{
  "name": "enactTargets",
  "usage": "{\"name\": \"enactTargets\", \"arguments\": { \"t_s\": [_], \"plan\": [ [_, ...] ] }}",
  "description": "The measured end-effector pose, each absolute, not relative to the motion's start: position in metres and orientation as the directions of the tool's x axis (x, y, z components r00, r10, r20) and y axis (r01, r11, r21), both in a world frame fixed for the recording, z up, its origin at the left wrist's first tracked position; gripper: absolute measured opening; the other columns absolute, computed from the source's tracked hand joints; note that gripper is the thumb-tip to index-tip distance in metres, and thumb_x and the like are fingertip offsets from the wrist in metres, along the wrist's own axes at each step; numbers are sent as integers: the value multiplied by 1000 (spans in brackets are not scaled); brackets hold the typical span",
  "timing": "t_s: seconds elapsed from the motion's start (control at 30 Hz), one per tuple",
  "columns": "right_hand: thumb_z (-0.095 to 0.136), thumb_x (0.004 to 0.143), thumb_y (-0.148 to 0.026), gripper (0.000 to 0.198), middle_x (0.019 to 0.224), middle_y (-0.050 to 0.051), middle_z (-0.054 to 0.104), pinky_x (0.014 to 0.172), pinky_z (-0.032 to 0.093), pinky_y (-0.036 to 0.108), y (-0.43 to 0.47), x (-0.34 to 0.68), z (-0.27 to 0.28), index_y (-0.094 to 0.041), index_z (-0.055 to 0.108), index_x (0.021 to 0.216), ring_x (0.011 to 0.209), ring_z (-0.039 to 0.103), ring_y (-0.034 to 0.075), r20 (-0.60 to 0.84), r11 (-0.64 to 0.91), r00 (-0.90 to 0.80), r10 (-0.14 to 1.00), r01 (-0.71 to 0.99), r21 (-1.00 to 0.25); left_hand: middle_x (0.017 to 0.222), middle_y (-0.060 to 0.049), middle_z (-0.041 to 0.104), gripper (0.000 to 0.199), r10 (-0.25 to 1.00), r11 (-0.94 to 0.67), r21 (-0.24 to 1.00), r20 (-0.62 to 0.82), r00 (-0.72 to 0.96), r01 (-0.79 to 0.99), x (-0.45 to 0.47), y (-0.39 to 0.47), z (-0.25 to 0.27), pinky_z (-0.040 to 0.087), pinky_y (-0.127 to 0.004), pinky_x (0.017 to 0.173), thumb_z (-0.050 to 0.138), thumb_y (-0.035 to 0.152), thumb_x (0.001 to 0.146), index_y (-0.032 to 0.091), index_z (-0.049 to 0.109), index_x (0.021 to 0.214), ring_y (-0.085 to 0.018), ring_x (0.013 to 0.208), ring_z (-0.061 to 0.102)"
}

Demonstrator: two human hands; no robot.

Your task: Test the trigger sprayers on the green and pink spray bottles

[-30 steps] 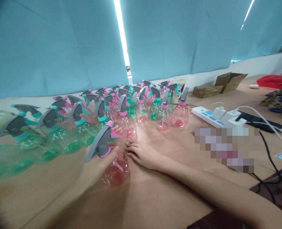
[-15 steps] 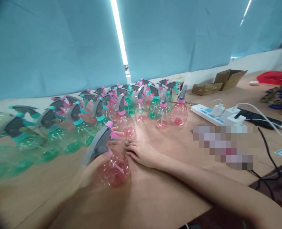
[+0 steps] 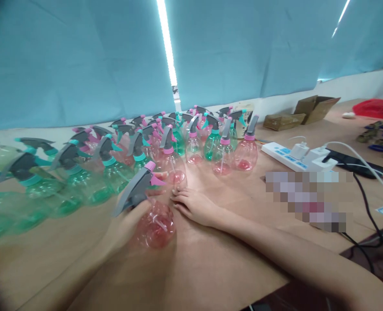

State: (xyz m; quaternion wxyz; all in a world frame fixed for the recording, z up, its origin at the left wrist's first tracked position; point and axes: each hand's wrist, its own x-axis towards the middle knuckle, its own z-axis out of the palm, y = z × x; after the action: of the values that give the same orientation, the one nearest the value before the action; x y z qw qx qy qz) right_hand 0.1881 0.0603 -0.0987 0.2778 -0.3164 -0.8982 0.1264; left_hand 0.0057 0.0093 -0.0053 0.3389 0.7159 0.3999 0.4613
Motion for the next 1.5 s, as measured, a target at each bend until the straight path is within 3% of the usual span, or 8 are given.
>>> {"name": "enactTargets", "arguments": {
  "t_s": [0.17, 0.33, 0.43, 0.63, 0.9, 1.07, 1.3, 1.5],
  "plan": [
    [47, 98, -20, 29, 126, 12, 66, 106, 45, 42, 60, 188, -97, -14, 65, 120, 122, 58, 24, 418, 776, -657, 628, 483, -407, 92, 0, 69, 51, 886, -460, 840, 413, 211, 288, 9, 6, -6, 52, -32, 75, 52, 18, 76, 27, 55, 126, -20, 81, 66],
    [47, 98, -19, 27, 123, 11, 67, 106, 45, 44, 59, 188, -97, -16, 67, 116, 119, 59, 24, 415, 784, -669, 617, 477, -397, 76, 1, 64, 17, 902, -431, 839, 401, 159, 332, 9, 6, -9, 48, -28, 64, 54, 19, 76, 22, 60, 92, -17, 68, 61],
    [48, 98, -20, 28, 123, 11, 67, 106, 45, 44, 60, 188, -99, -15, 66, 118, 120, 59, 25, 419, 780, -661, 622, 484, -396, 69, 4, 58, 16, 892, -452, 830, 419, 170, 327, 9, 7, -9, 44, -27, 59, 54, 18, 75, 23, 58, 90, -15, 61, 55],
    [47, 98, -21, 27, 125, 11, 67, 107, 44, 43, 61, 188, -100, -17, 66, 117, 122, 58, 23, 427, 785, -661, 617, 476, -397, 76, 1, 61, 12, 901, -432, 857, 395, 180, 282, 11, 6, -6, 45, -30, 65, 53, 20, 76, 23, 57, 87, -17, 68, 57],
    [47, 99, -22, 29, 128, 11, 65, 108, 44, 44, 61, 188, -100, -17, 64, 122, 124, 57, 24, 424, 780, -657, 624, 490, -388, 66, 5, 43, 9, 889, -451, 816, 446, 102, 362, 14, 6, -5, 36, -28, 60, 53, 19, 74, 22, 45, 72, -13, 62, 47],
    [47, 99, -21, 29, 128, 11, 65, 108, 44, 43, 61, 188, -101, -17, 64, 122, 123, 57, 23, 425, 782, -658, 621, 485, -392, 67, 5, 45, 11, 898, -431, 826, 434, 76, 363, 14, 5, -5, 35, -27, 57, 54, 18, 74, 22, 43, 72, -12, 58, 43],
    [47, 99, -21, 30, 127, 12, 66, 108, 43, 44, 61, 189, -102, -16, 63, 123, 124, 57, 23, 432, 785, -659, 616, 464, -411, 69, 4, 55, 3, 918, -388, 844, 391, 70, 370, 14, 4, -4, 40, -28, 58, 55, 20, 76, 22, 53, 78, -15, 62, 52],
    [46, 99, -22, 29, 127, 11, 66, 108, 44, 46, 61, 189, -102, -17, 64, 122, 123, 58, 24, 437, 782, -650, 621, 478, -401, 74, 3, 57, 9, 905, -422, 839, 408, 118, 342, 14, 6, -3, 43, -29, 63, 52, 17, 75, 22, 57, 80, -15, 66, 54]
  ]
}}
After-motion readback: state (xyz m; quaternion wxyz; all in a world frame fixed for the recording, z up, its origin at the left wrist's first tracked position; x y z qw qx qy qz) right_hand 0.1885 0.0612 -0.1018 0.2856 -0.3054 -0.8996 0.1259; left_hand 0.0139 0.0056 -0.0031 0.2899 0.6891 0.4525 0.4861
